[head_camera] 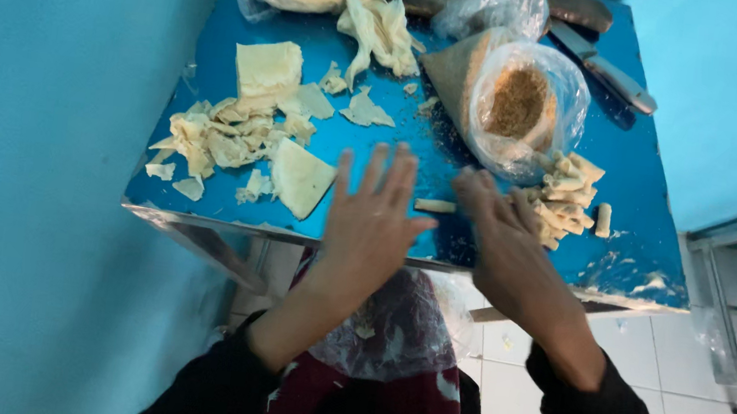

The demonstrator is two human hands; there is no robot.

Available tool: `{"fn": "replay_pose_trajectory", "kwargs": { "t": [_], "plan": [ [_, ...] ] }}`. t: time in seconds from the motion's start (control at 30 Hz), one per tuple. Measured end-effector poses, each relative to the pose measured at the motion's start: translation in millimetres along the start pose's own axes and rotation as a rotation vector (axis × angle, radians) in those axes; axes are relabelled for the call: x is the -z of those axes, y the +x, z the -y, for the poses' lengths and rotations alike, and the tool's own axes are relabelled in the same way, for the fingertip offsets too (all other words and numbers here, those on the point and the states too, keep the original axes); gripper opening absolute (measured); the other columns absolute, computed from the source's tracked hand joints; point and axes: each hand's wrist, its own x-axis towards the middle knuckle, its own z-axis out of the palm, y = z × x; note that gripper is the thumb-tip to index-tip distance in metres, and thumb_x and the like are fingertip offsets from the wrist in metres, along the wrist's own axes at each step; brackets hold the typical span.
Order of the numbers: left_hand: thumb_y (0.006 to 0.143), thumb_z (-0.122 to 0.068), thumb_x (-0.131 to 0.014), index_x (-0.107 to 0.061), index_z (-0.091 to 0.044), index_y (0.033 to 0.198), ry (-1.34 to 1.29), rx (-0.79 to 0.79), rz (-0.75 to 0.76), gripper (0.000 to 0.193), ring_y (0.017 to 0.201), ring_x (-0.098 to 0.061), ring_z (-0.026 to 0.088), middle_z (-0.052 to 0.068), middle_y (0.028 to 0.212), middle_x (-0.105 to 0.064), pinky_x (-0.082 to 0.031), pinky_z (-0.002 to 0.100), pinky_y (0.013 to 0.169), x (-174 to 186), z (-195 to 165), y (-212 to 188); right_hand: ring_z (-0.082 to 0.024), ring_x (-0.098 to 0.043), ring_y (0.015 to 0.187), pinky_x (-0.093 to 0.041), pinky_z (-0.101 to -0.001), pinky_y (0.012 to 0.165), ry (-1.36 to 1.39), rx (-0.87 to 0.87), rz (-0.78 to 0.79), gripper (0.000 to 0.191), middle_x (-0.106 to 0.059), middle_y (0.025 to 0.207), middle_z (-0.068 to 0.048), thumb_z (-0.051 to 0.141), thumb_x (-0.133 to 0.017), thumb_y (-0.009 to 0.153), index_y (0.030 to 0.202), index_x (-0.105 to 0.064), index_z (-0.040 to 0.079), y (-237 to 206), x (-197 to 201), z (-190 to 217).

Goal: The person sits at a low blue table and shapes small dough pieces by hand. They take flattened dough squares, fold and roll them between the fingers into short cylinders, and place the finished rolls in a growing pile beside a plastic bag of brown filling, repeating the cycle.

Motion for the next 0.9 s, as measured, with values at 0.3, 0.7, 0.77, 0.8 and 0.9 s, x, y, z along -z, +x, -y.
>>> {"fn": "replay_pose_trajectory", "kwargs": {
  "t": [0.3,0.7,0.77,0.8,0.9],
  "plan": [
    [0.096,-0.024,-0.07,-0.064,-0.003,0.137,0.267,0.248,-0.047,0.047,0.132,-0.051,0.029,0.011,0.141,-0.061,-0.026,0.06,0.115,22,69,-38,-0.031,-0.066,0.106,-0.043,-0.0466,0.098,0.147,-0.135,-0.198,0.051,-0.073,0.108,-0.011,0.004,-0.073,0.094,0.138,-0.047,0.005,17,-31,-2],
    [0.099,-0.011,-0.068,-0.069,-0.002,0.125,-0.025,0.3,-0.141,0.028,0.112,-0.059,0.033,0.014,0.111,-0.066,-0.036,0.053,0.104,5,90,-37,-0.039,-0.065,0.107,-0.044,-0.0473,0.099,-0.305,-0.213,-0.265,0.066,-0.074,0.119,-0.014,-0.006,-0.067,0.096,0.155,-0.039,0.001,-8,35,-81],
    [0.098,-0.01,-0.067,-0.07,-0.003,0.113,-0.095,0.326,-0.18,0.017,0.109,-0.058,0.036,0.015,0.107,-0.064,-0.038,0.053,0.099,10,92,-30,-0.039,-0.065,0.109,-0.045,-0.0491,0.097,-0.241,-0.224,-0.334,0.065,-0.074,0.125,-0.015,-0.01,-0.064,0.096,0.155,-0.039,0.001,-1,31,-57],
    [0.098,-0.01,-0.066,-0.07,-0.005,0.107,-0.126,0.342,-0.204,0.011,0.108,-0.057,0.037,0.015,0.106,-0.063,-0.04,0.054,0.098,13,93,-26,-0.039,-0.065,0.111,-0.045,-0.05,0.096,-0.207,-0.233,-0.365,0.064,-0.074,0.127,-0.015,-0.012,-0.063,0.097,0.155,-0.039,0.001,3,26,-43],
    [0.094,-0.009,-0.065,-0.069,-0.004,0.104,-0.231,0.322,-0.31,0.011,0.106,-0.061,0.04,0.018,0.105,-0.065,-0.047,0.051,0.09,21,93,-22,-0.031,-0.07,0.105,-0.056,-0.0435,0.087,0.377,-0.253,-0.275,0.066,-0.071,0.12,-0.019,-0.01,-0.063,0.092,0.152,-0.04,0.003,28,-9,6]
  ]
}}
